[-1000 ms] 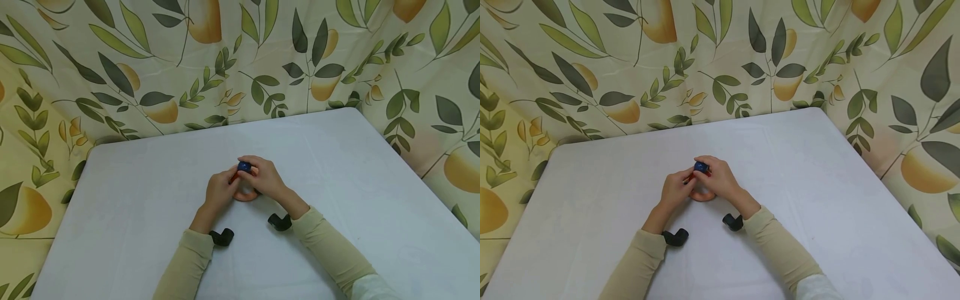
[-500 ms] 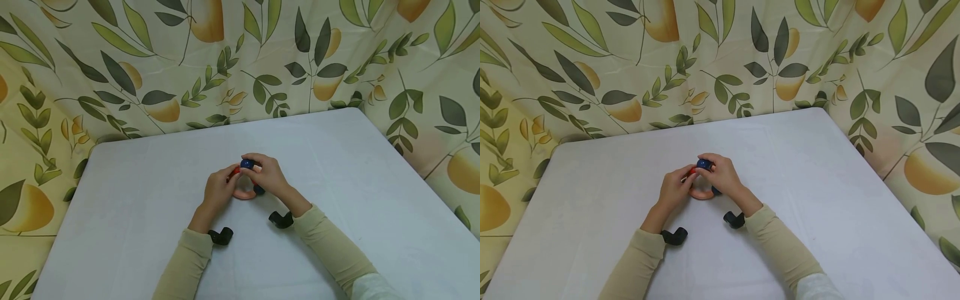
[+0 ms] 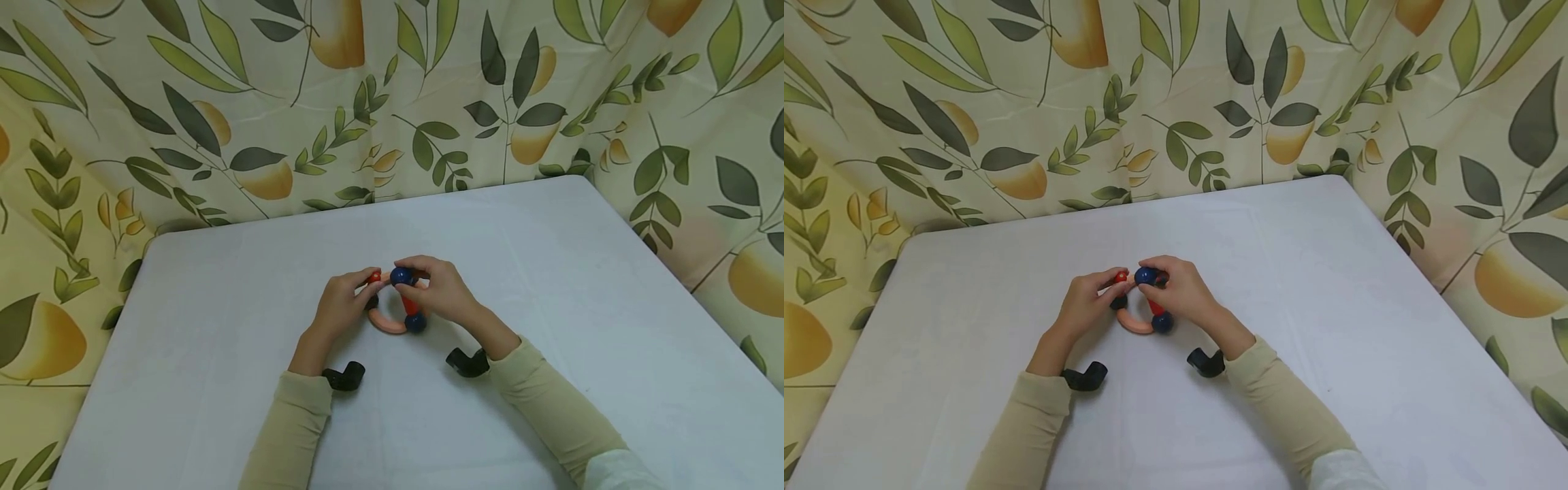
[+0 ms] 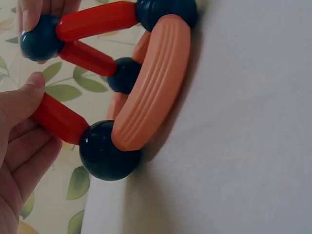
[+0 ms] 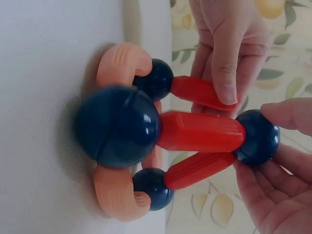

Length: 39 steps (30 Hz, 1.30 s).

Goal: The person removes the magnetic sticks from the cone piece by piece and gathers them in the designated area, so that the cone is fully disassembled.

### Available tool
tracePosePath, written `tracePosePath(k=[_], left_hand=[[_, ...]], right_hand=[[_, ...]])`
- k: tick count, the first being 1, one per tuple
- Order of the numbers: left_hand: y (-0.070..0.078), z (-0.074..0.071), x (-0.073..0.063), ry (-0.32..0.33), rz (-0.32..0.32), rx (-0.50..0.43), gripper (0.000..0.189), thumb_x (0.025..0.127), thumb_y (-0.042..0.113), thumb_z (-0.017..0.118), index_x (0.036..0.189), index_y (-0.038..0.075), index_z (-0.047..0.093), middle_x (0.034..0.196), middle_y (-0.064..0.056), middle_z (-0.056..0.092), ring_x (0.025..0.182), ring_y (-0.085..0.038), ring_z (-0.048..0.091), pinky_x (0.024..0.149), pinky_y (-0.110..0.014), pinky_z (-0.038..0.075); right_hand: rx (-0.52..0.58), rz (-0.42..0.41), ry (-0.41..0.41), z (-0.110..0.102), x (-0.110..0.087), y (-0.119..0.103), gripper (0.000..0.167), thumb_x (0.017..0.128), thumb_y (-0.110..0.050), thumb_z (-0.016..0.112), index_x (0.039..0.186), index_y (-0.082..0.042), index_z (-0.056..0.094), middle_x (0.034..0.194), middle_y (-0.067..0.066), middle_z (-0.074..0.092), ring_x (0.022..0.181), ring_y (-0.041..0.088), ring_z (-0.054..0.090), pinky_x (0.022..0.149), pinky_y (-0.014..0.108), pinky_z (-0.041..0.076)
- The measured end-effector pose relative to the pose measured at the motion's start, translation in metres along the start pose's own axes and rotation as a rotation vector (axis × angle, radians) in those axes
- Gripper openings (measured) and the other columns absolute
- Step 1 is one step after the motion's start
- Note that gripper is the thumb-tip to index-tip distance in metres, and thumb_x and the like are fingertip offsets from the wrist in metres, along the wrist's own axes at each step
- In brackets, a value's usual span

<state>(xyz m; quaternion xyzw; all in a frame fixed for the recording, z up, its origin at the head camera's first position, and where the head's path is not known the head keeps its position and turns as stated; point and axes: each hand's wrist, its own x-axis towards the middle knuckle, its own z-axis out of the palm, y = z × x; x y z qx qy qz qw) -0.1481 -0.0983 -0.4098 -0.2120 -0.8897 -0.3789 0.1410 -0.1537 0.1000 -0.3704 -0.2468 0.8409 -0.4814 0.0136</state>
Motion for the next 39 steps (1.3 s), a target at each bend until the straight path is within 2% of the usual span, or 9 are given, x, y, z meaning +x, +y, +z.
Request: tracePosePath(k=[10, 19, 23, 26, 28, 32, 35, 37, 39], left_hand=[[-0.003, -0.007, 0.002, -0.093, -0.058, -0.050, 0.036, 0.085, 0.022, 0.066, 0.115, 0.003, 0.064, 0.105, -0.008, 0.066, 0.099, -0.021, 0.061, 0.083, -0.034, 0.048], [0.001, -0.006, -0.004, -0.087, -0.030, -0.036, 0.037, 0.084, 0.022, 0.067, 0.116, 0.002, 0.064, 0.106, -0.010, 0.065, 0.097, -0.023, 0.062, 0.080, -0.035, 0.050], [0.005, -0.006, -0.009, -0.061, -0.019, -0.026, 0.037, 0.084, 0.021, 0.068, 0.116, 0.001, 0.063, 0.107, -0.010, 0.065, 0.097, -0.023, 0.062, 0.080, -0.035, 0.050], [0.008, -0.007, -0.013, -0.002, 0.002, 0.014, 0.038, 0.083, 0.022, 0.069, 0.116, 0.002, 0.064, 0.108, -0.010, 0.064, 0.098, -0.022, 0.062, 0.081, -0.033, 0.049], [0.011, -0.009, -0.018, 0.057, 0.050, 0.067, 0.038, 0.082, 0.021, 0.070, 0.115, 0.002, 0.064, 0.107, -0.010, 0.065, 0.097, -0.022, 0.062, 0.080, -0.033, 0.050], [0.020, -0.013, -0.027, 0.184, 0.206, 0.161, 0.035, 0.079, 0.014, 0.073, 0.110, 0.000, 0.066, 0.102, -0.011, 0.067, 0.091, -0.022, 0.065, 0.074, -0.032, 0.052], [0.028, -0.011, -0.032, 0.225, 0.270, 0.149, 0.032, 0.077, 0.010, 0.075, 0.106, -0.001, 0.068, 0.097, -0.011, 0.068, 0.086, -0.020, 0.066, 0.070, -0.029, 0.053], [0.031, -0.006, -0.034, 0.201, 0.229, 0.126, 0.031, 0.076, 0.011, 0.075, 0.105, -0.001, 0.068, 0.082, -0.009, 0.069, 0.068, -0.015, 0.065, 0.061, -0.020, 0.051], [0.034, 0.000, -0.036, 0.150, 0.131, 0.066, 0.030, 0.077, 0.012, 0.075, 0.104, 0.000, 0.069, 0.081, -0.008, 0.069, 0.060, -0.012, 0.061, 0.052, -0.017, 0.045]], right_hand=[[0.014, 0.044, -0.017, 0.003, -0.009, -0.004, 0.038, 0.082, -0.012, 0.070, 0.115, 0.002, 0.061, 0.107, 0.010, 0.063, 0.087, 0.019, 0.061, 0.078, 0.038, 0.051], [0.026, 0.038, 0.004, 0.005, -0.017, -0.007, 0.037, 0.080, -0.011, 0.072, 0.114, 0.000, 0.062, 0.108, 0.009, 0.063, 0.087, 0.019, 0.061, 0.077, 0.041, 0.051], [0.050, 0.013, 0.016, 0.007, -0.020, -0.006, 0.037, 0.080, -0.009, 0.072, 0.114, 0.001, 0.063, 0.109, 0.010, 0.063, 0.085, 0.020, 0.061, 0.076, 0.045, 0.051], [0.061, -0.001, 0.023, 0.008, -0.020, -0.005, 0.037, 0.079, -0.009, 0.072, 0.113, 0.001, 0.063, 0.108, 0.011, 0.063, 0.084, 0.020, 0.061, 0.075, 0.045, 0.051], [0.067, 0.004, 0.021, 0.008, -0.020, -0.005, 0.036, 0.079, -0.009, 0.072, 0.113, 0.001, 0.063, 0.108, 0.011, 0.063, 0.084, 0.020, 0.061, 0.075, 0.045, 0.051], [0.076, 0.008, 0.019, 0.008, -0.020, -0.005, 0.036, 0.079, -0.008, 0.072, 0.113, 0.001, 0.063, 0.107, 0.011, 0.063, 0.084, 0.019, 0.061, 0.076, 0.045, 0.051], [0.073, -0.005, 0.022, 0.008, -0.020, -0.005, 0.036, 0.079, -0.008, 0.072, 0.113, 0.002, 0.063, 0.107, 0.011, 0.063, 0.084, 0.019, 0.061, 0.075, 0.046, 0.051], [0.066, -0.010, 0.022, 0.008, -0.019, -0.005, 0.035, 0.080, -0.007, 0.072, 0.112, 0.002, 0.063, 0.107, 0.011, 0.063, 0.084, 0.019, 0.061, 0.075, 0.044, 0.051], [0.065, -0.011, 0.018, 0.008, -0.019, -0.005, 0.035, 0.080, -0.007, 0.071, 0.112, 0.002, 0.063, 0.107, 0.011, 0.063, 0.085, 0.020, 0.061, 0.075, 0.044, 0.051]])
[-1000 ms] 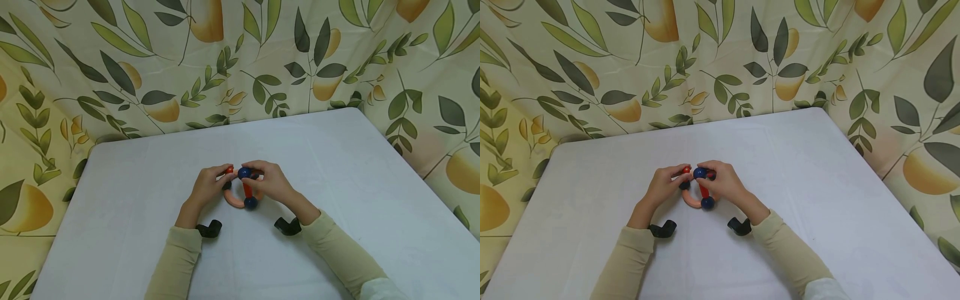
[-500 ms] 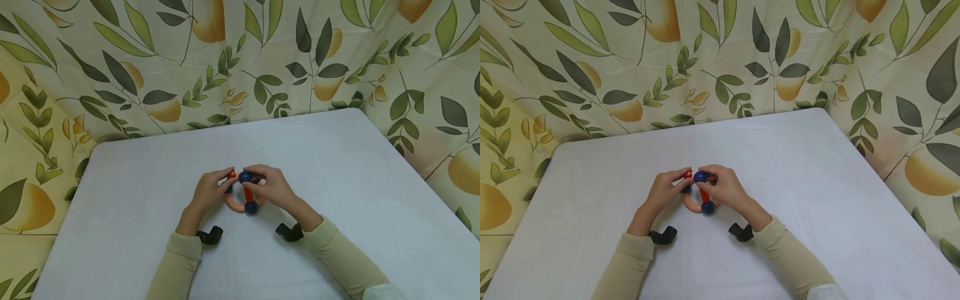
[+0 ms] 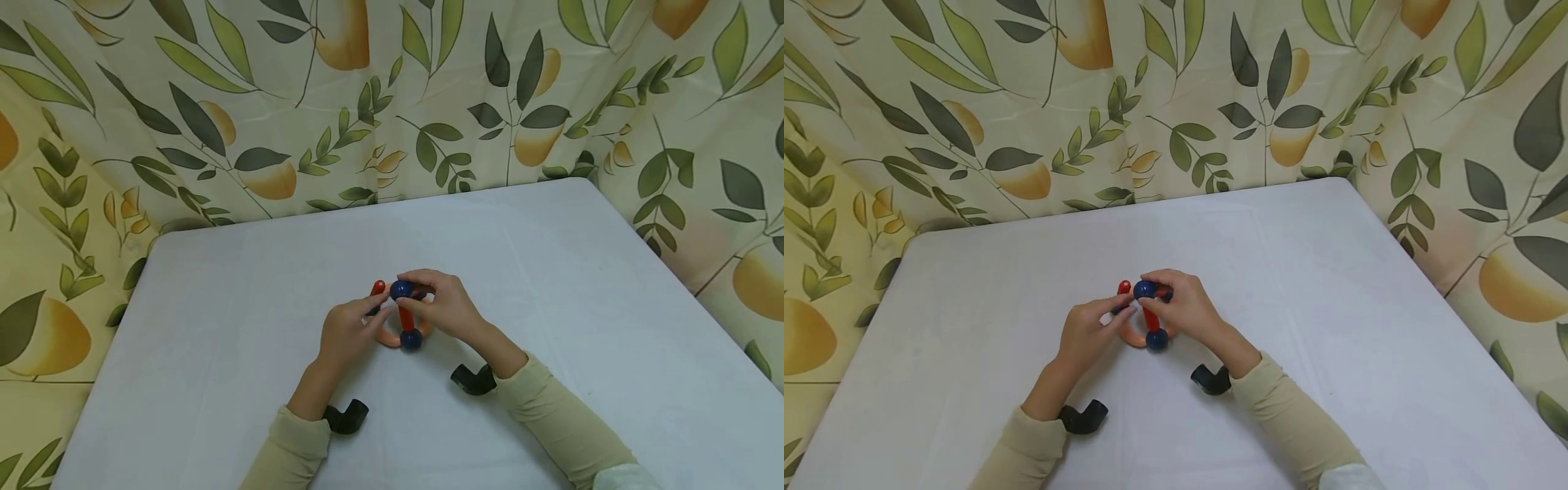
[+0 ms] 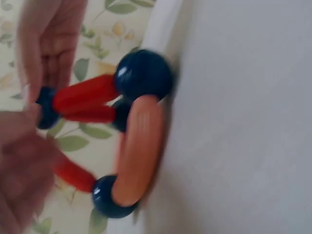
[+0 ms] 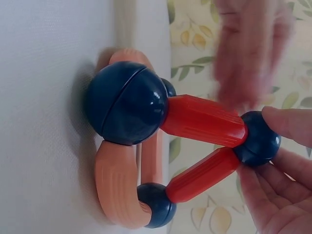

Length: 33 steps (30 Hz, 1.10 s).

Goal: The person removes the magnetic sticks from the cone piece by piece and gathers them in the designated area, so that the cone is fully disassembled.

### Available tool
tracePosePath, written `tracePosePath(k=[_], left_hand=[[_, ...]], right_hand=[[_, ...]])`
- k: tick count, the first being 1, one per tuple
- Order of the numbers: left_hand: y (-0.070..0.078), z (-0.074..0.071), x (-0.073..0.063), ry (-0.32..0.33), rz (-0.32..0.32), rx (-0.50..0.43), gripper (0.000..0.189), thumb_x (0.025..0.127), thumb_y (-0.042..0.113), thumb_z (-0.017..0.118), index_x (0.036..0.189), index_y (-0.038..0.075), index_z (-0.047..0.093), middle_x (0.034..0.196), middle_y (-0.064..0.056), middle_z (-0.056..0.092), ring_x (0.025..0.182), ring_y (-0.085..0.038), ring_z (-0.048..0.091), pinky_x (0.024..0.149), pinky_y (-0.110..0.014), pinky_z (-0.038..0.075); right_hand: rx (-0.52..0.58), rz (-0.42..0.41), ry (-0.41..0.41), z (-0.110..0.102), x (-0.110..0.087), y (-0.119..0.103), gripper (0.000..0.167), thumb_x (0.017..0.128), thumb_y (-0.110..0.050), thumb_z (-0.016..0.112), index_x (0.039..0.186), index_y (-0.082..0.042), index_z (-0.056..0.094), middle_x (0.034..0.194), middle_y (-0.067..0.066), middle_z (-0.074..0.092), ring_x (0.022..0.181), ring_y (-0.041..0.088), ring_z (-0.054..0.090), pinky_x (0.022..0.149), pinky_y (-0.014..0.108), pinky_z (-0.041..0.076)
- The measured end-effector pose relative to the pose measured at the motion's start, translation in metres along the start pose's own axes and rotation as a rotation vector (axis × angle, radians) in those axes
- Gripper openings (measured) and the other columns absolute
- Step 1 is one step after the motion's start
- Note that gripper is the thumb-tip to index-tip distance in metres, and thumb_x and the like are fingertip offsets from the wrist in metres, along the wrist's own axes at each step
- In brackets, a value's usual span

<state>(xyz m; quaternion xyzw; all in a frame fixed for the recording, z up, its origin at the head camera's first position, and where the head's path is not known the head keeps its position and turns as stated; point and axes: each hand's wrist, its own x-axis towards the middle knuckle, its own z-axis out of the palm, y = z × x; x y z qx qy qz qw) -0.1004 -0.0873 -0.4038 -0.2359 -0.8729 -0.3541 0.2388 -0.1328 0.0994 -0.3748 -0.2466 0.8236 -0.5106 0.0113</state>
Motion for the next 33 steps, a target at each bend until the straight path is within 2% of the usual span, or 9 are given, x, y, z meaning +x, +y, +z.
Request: tracePosePath(k=[3, 5, 6, 9, 13, 18, 23, 29, 33], left_hand=[[0.004, 0.009, -0.002, -0.082, -0.184, -0.110, 0.031, 0.079, 0.018, 0.073, 0.105, 0.002, 0.069, 0.081, -0.005, 0.070, 0.051, -0.010, 0.051, 0.043, -0.018, 0.035], [0.008, 0.015, -0.001, -0.090, -0.271, -0.195, 0.030, 0.080, 0.020, 0.072, 0.105, 0.002, 0.069, 0.092, -0.006, 0.069, 0.063, -0.012, 0.062, 0.049, -0.017, 0.043], [0.009, 0.018, -0.001, -0.085, -0.305, -0.234, 0.030, 0.081, 0.021, 0.071, 0.105, 0.002, 0.069, 0.092, -0.006, 0.069, 0.066, -0.012, 0.063, 0.052, -0.017, 0.045], [0.012, 0.025, 0.000, -0.045, -0.352, -0.302, 0.027, 0.082, 0.018, 0.071, 0.102, 0.000, 0.070, 0.089, -0.008, 0.069, 0.076, -0.013, 0.066, 0.061, -0.019, 0.051], [0.014, 0.033, 0.000, -0.007, -0.397, -0.369, 0.023, 0.082, 0.014, 0.070, 0.098, -0.003, 0.070, 0.088, -0.009, 0.069, 0.070, -0.010, 0.066, 0.057, -0.020, 0.051], [0.015, 0.036, -0.002, 0.017, -0.383, -0.385, 0.022, 0.082, 0.012, 0.070, 0.097, -0.004, 0.069, 0.088, -0.011, 0.069, 0.070, -0.010, 0.066, 0.054, -0.019, 0.051], [0.017, 0.037, -0.004, 0.045, -0.328, -0.354, 0.020, 0.082, 0.010, 0.070, 0.095, -0.004, 0.070, 0.086, -0.011, 0.069, 0.071, -0.012, 0.067, 0.059, -0.018, 0.051], [0.022, 0.036, -0.004, 0.062, -0.232, -0.266, 0.020, 0.080, 0.009, 0.071, 0.097, -0.003, 0.070, 0.088, -0.010, 0.069, 0.075, -0.015, 0.067, 0.062, -0.021, 0.052], [0.024, 0.037, -0.002, 0.068, -0.217, -0.267, 0.019, 0.080, 0.008, 0.071, 0.096, -0.003, 0.070, 0.088, -0.010, 0.069, 0.076, -0.015, 0.067, 0.063, -0.022, 0.052]], right_hand=[[0.007, -0.001, -0.006, 0.000, 0.000, 0.000, 0.035, 0.080, -0.007, 0.071, 0.113, 0.002, 0.063, 0.107, 0.010, 0.063, 0.086, 0.019, 0.061, 0.075, 0.043, 0.051], [0.016, -0.005, -0.005, 0.000, -0.001, 0.001, 0.035, 0.080, -0.007, 0.071, 0.113, 0.003, 0.062, 0.107, 0.010, 0.063, 0.087, 0.020, 0.061, 0.075, 0.045, 0.051], [0.019, -0.008, -0.004, 0.000, -0.001, 0.001, 0.035, 0.080, -0.008, 0.071, 0.112, 0.003, 0.062, 0.106, 0.010, 0.063, 0.087, 0.019, 0.061, 0.075, 0.045, 0.050], [0.025, -0.011, 0.003, 0.000, -0.001, 0.002, 0.035, 0.080, -0.008, 0.071, 0.112, 0.003, 0.063, 0.106, 0.010, 0.063, 0.087, 0.020, 0.061, 0.075, 0.045, 0.050], [0.054, -0.018, 0.013, 0.000, 0.000, 0.002, 0.034, 0.080, -0.006, 0.071, 0.111, 0.004, 0.062, 0.106, 0.012, 0.063, 0.086, 0.022, 0.061, 0.078, 0.046, 0.050], [0.105, -0.021, 0.021, 0.000, 0.000, 0.003, 0.033, 0.079, -0.001, 0.071, 0.110, 0.006, 0.061, 0.107, 0.015, 0.062, 0.087, 0.024, 0.061, 0.081, 0.049, 0.047], [0.118, -0.004, 0.019, 0.000, 0.000, 0.002, 0.033, 0.080, -0.002, 0.070, 0.110, 0.007, 0.061, 0.107, 0.017, 0.061, 0.089, 0.025, 0.060, 0.083, 0.047, 0.047], [0.114, 0.003, 0.056, 0.000, 0.002, 0.003, 0.034, 0.079, 0.000, 0.070, 0.111, 0.008, 0.061, 0.106, 0.019, 0.061, 0.089, 0.027, 0.060, 0.082, 0.044, 0.048], [0.102, 0.015, 0.046, -0.002, 0.002, 0.003, 0.034, 0.079, -0.001, 0.070, 0.111, 0.008, 0.061, 0.107, 0.018, 0.061, 0.089, 0.027, 0.060, 0.082, 0.042, 0.048]])
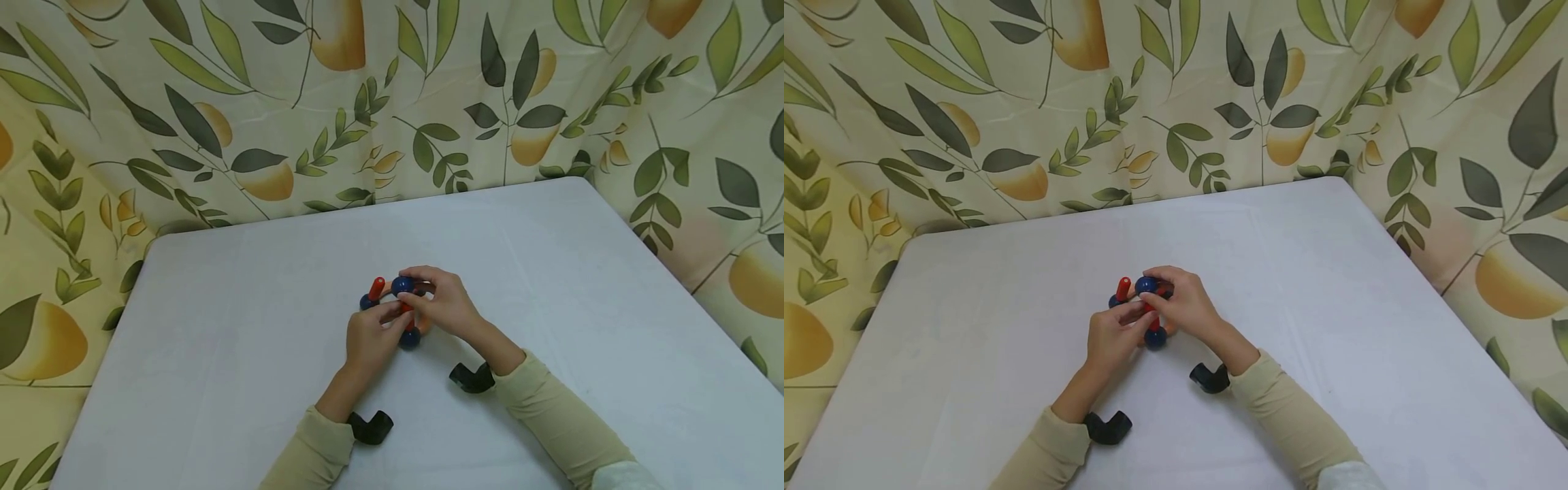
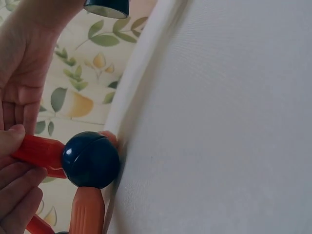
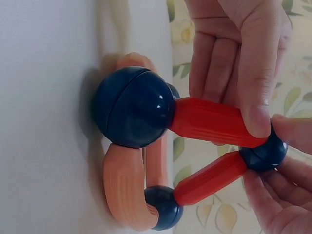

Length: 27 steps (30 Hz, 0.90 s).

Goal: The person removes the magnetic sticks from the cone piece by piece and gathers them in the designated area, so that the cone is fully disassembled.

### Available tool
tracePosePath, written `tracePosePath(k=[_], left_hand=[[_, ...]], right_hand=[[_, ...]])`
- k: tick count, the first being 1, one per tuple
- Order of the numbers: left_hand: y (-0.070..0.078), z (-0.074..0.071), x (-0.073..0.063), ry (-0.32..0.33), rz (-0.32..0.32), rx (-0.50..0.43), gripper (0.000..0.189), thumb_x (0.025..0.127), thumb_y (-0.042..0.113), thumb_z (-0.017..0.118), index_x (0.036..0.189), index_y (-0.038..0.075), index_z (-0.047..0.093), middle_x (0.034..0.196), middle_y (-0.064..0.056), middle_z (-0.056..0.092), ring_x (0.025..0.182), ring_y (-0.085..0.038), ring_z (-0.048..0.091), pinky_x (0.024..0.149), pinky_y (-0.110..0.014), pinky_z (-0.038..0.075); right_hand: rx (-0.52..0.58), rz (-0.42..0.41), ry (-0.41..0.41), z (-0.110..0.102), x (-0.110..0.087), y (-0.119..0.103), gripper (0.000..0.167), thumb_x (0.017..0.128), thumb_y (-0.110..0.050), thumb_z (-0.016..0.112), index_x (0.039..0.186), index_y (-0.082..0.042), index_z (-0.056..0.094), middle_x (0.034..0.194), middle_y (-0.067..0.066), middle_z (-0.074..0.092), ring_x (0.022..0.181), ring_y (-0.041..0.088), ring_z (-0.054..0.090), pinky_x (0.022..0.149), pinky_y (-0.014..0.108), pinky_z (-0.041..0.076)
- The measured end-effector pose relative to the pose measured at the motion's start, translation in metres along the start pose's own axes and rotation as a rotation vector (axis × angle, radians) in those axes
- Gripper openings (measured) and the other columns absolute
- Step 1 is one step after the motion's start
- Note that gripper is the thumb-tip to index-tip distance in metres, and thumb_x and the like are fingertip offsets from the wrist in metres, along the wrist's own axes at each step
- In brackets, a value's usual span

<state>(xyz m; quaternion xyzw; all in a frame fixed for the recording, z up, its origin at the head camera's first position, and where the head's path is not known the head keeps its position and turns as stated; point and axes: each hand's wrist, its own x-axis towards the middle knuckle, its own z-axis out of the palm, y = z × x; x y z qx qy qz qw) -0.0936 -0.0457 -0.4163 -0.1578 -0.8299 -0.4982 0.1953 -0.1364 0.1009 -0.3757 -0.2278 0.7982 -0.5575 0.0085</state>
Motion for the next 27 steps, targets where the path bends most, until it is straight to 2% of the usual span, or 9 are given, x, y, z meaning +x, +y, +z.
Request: tracePosePath(k=[6, 13, 17, 21, 24, 27], left_hand=[[-0.001, 0.001, 0.000, 0.005, 0.033, 0.014, 0.022, 0.079, 0.011, 0.073, 0.097, -0.002, 0.070, 0.088, -0.009, 0.069, 0.076, -0.015, 0.067, 0.064, -0.023, 0.052], [-0.001, 0.001, 0.002, -0.001, 0.025, 0.006, 0.022, 0.078, 0.012, 0.074, 0.095, -0.001, 0.071, 0.088, -0.009, 0.069, 0.079, -0.016, 0.067, 0.065, -0.026, 0.053], [0.000, -0.004, 0.005, -0.055, -0.012, 0.007, 0.022, 0.078, 0.013, 0.074, 0.096, 0.001, 0.071, 0.088, -0.006, 0.070, 0.082, -0.013, 0.066, 0.065, -0.026, 0.053], [-0.001, -0.011, 0.009, -0.139, -0.036, 0.027, 0.024, 0.079, 0.016, 0.073, 0.100, 0.004, 0.071, 0.087, -0.003, 0.070, 0.080, -0.009, 0.065, 0.063, -0.021, 0.051], [-0.004, -0.016, 0.015, -0.136, 0.038, 0.050, 0.024, 0.080, 0.016, 0.073, 0.100, 0.004, 0.071, 0.086, -0.003, 0.070, 0.072, -0.008, 0.064, 0.056, -0.018, 0.048], [-0.008, -0.023, 0.027, -0.057, 0.186, 0.081, 0.024, 0.078, 0.012, 0.074, 0.099, 0.002, 0.071, 0.088, -0.005, 0.070, 0.074, -0.013, 0.065, 0.061, -0.021, 0.050]], right_hand=[[0.012, 0.019, 0.026, -0.005, 0.005, 0.002, 0.036, 0.080, -0.002, 0.070, 0.112, 0.010, 0.059, 0.109, 0.021, 0.060, 0.096, 0.029, 0.060, 0.083, 0.041, 0.048], [0.033, 0.073, 0.030, -0.011, 0.012, 0.005, 0.035, 0.082, -0.003, 0.069, 0.113, 0.009, 0.059, 0.110, 0.021, 0.060, 0.098, 0.029, 0.060, 0.082, 0.034, 0.049], [0.077, 0.106, 0.062, -0.015, 0.014, 0.005, 0.034, 0.083, -0.003, 0.067, 0.113, 0.009, 0.059, 0.111, 0.021, 0.060, 0.099, 0.029, 0.060, 0.080, 0.026, 0.049], [0.108, 0.113, 0.054, -0.016, 0.014, 0.004, 0.036, 0.083, -0.003, 0.067, 0.115, 0.011, 0.057, 0.112, 0.022, 0.059, 0.101, 0.031, 0.059, 0.080, 0.026, 0.049], [0.117, 0.114, 0.051, -0.016, 0.014, 0.005, 0.037, 0.083, -0.002, 0.067, 0.115, 0.012, 0.056, 0.113, 0.023, 0.058, 0.101, 0.033, 0.059, 0.081, 0.027, 0.049], [0.132, 0.118, 0.051, -0.016, 0.014, 0.005, 0.037, 0.083, -0.001, 0.066, 0.116, 0.012, 0.056, 0.114, 0.024, 0.058, 0.102, 0.034, 0.058, 0.080, 0.027, 0.049]])
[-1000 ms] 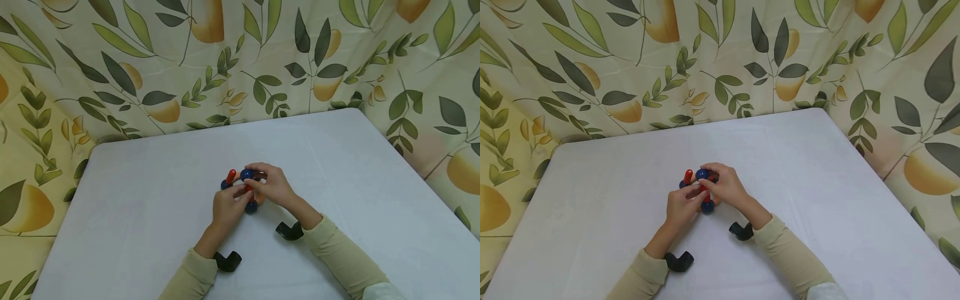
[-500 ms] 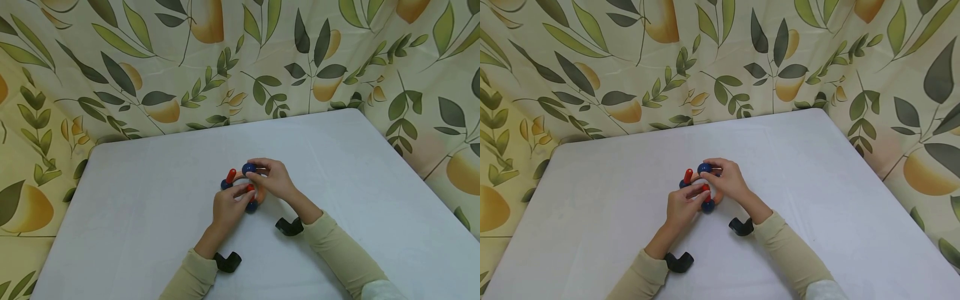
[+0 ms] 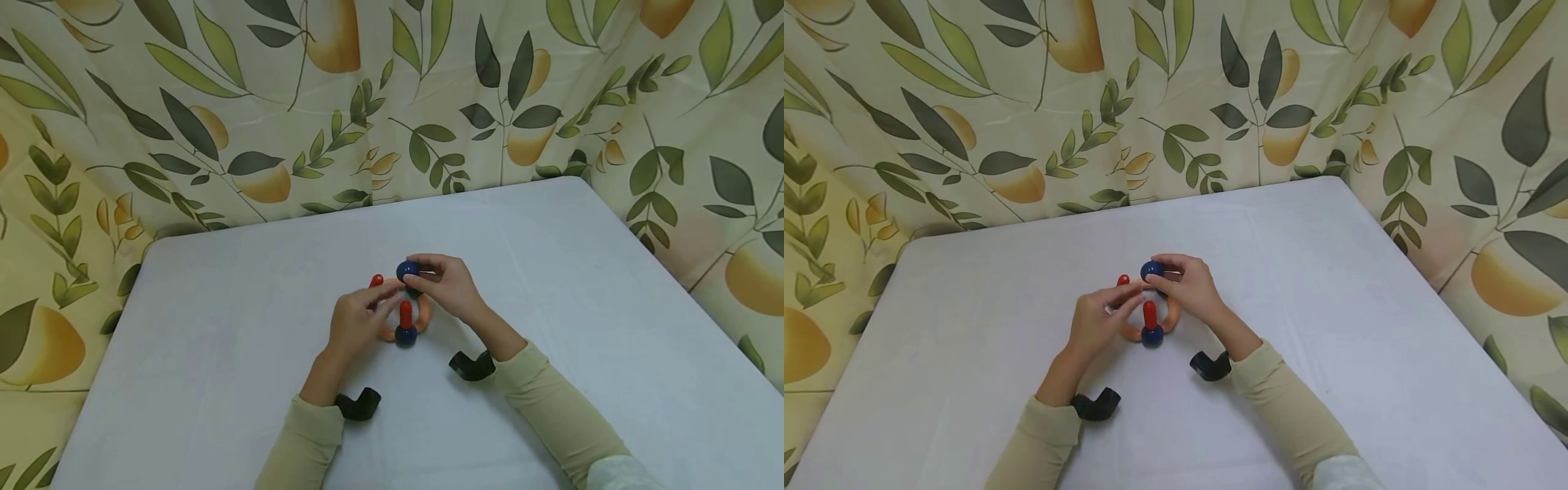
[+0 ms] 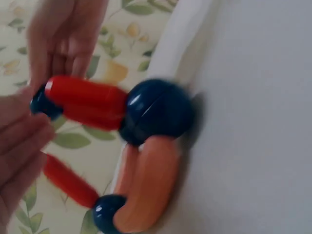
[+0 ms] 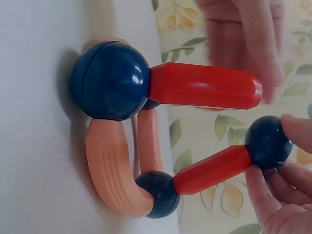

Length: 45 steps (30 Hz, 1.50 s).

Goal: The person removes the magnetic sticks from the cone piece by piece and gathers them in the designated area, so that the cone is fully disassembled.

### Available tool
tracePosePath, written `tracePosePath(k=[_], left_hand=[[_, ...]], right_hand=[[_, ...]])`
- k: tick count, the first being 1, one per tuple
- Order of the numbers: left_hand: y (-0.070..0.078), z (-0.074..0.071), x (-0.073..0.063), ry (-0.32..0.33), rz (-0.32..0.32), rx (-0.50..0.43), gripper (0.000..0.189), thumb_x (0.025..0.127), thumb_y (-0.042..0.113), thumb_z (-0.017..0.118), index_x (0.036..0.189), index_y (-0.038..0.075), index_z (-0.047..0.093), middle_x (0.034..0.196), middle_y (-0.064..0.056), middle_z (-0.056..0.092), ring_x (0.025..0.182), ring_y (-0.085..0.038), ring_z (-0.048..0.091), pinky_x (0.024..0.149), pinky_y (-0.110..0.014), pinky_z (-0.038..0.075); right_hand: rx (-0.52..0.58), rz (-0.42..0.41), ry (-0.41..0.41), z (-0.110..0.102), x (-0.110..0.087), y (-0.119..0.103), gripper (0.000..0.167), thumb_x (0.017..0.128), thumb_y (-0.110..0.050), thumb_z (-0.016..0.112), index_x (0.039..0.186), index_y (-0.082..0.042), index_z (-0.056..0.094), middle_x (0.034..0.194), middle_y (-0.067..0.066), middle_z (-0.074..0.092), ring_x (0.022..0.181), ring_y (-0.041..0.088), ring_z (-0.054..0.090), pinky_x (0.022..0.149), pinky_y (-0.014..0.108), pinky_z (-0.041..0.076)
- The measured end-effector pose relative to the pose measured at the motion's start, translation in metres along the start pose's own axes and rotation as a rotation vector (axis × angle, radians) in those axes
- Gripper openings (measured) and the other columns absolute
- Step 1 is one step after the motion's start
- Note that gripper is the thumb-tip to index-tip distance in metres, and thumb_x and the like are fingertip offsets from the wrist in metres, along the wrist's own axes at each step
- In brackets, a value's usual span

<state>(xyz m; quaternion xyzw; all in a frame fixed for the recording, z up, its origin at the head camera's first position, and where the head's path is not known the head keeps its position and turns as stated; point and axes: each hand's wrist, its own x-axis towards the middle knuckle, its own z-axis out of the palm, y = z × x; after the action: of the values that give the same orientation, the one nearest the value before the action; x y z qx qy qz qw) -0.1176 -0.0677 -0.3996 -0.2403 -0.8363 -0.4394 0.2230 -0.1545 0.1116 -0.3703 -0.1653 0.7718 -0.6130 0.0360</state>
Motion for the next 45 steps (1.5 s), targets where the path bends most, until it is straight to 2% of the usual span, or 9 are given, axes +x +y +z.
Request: tracePosePath(k=[2, 4, 10, 13, 22, 27, 35, 39, 45], left_hand=[[-0.006, -0.005, 0.009, 0.049, 0.078, 0.037, 0.027, 0.076, 0.011, 0.076, 0.100, 0.002, 0.071, 0.091, -0.007, 0.070, 0.078, -0.015, 0.066, 0.067, -0.023, 0.051], [-0.012, -0.007, 0.017, 0.040, 0.103, 0.069, 0.034, 0.073, 0.013, 0.078, 0.104, 0.001, 0.069, 0.097, -0.008, 0.068, 0.089, -0.018, 0.065, 0.075, -0.027, 0.051], [-0.024, 0.001, 0.027, -0.127, 0.022, 0.077, 0.043, 0.075, 0.020, 0.077, 0.112, 0.003, 0.066, 0.104, -0.009, 0.066, 0.086, -0.020, 0.062, 0.076, -0.028, 0.049], [-0.029, 0.008, 0.031, -0.160, 0.005, 0.030, 0.039, 0.076, 0.017, 0.076, 0.111, 0.003, 0.066, 0.105, -0.008, 0.066, 0.093, -0.021, 0.061, 0.083, -0.027, 0.047], [-0.037, 0.017, 0.035, -0.166, -0.075, -0.021, 0.025, 0.074, 0.011, 0.077, 0.097, 0.002, 0.071, 0.092, -0.007, 0.069, 0.085, -0.020, 0.063, 0.071, -0.028, 0.049], [-0.035, 0.017, 0.036, -0.175, -0.099, -0.014, 0.023, 0.075, 0.014, 0.076, 0.095, 0.002, 0.073, 0.089, -0.006, 0.070, 0.085, -0.020, 0.065, 0.072, -0.029, 0.051], [-0.031, 0.017, 0.039, -0.205, -0.111, 0.014, 0.024, 0.075, 0.023, 0.078, 0.090, 0.005, 0.074, 0.083, -0.002, 0.070, 0.073, -0.013, 0.061, 0.058, -0.023, 0.044], [-0.029, 0.017, 0.040, -0.217, -0.128, 0.005, 0.024, 0.075, 0.023, 0.077, 0.091, 0.005, 0.074, 0.084, -0.001, 0.070, 0.076, -0.012, 0.061, 0.061, -0.022, 0.045], [-0.027, 0.017, 0.041, -0.251, -0.200, 0.011, 0.027, 0.075, 0.026, 0.077, 0.094, 0.008, 0.073, 0.087, 0.001, 0.069, 0.082, -0.011, 0.061, 0.067, -0.021, 0.047]], right_hand=[[0.003, 0.005, -0.005, 0.000, 0.000, 0.000, 0.037, 0.083, -0.001, 0.066, 0.116, 0.012, 0.056, 0.114, 0.024, 0.058, 0.102, 0.033, 0.058, 0.080, 0.027, 0.049], [0.006, 0.001, -0.009, 0.000, 0.001, 0.001, 0.037, 0.083, -0.001, 0.066, 0.116, 0.012, 0.056, 0.114, 0.024, 0.058, 0.102, 0.033, 0.058, 0.080, 0.027, 0.049], [0.031, -0.007, -0.021, 0.000, 0.001, 0.003, 0.037, 0.083, -0.001, 0.067, 0.115, 0.013, 0.056, 0.113, 0.023, 0.058, 0.101, 0.031, 0.059, 0.080, 0.027, 0.049], [0.049, -0.002, -0.023, 0.001, 0.000, 0.003, 0.037, 0.083, -0.001, 0.066, 0.115, 0.013, 0.056, 0.113, 0.024, 0.058, 0.102, 0.032, 0.058, 0.080, 0.027, 0.049], [0.071, 0.014, -0.029, 0.004, 0.000, 0.002, 0.036, 0.082, 0.000, 0.067, 0.115, 0.012, 0.057, 0.112, 0.024, 0.058, 0.101, 0.030, 0.060, 0.079, 0.027, 0.049], [0.047, 0.018, -0.032, 0.002, 0.000, 0.001, 0.036, 0.083, -0.003, 0.066, 0.115, 0.011, 0.057, 0.113, 0.023, 0.059, 0.102, 0.029, 0.059, 0.080, 0.027, 0.049], [0.114, 0.156, -0.026, -0.008, 0.004, 0.000, 0.037, 0.086, -0.012, 0.065, 0.118, 0.006, 0.058, 0.114, 0.019, 0.060, 0.101, 0.025, 0.059, 0.085, 0.030, 0.047], [0.093, 0.181, -0.013, -0.012, 0.007, 0.002, 0.039, 0.086, -0.015, 0.066, 0.119, 0.003, 0.058, 0.115, 0.017, 0.060, 0.101, 0.023, 0.059, 0.085, 0.029, 0.047], [0.036, 0.187, 0.072, -0.027, 0.017, 0.013, 0.041, 0.086, -0.019, 0.067, 0.120, 0.002, 0.058, 0.113, 0.016, 0.061, 0.100, 0.022, 0.059, 0.080, 0.025, 0.049]])
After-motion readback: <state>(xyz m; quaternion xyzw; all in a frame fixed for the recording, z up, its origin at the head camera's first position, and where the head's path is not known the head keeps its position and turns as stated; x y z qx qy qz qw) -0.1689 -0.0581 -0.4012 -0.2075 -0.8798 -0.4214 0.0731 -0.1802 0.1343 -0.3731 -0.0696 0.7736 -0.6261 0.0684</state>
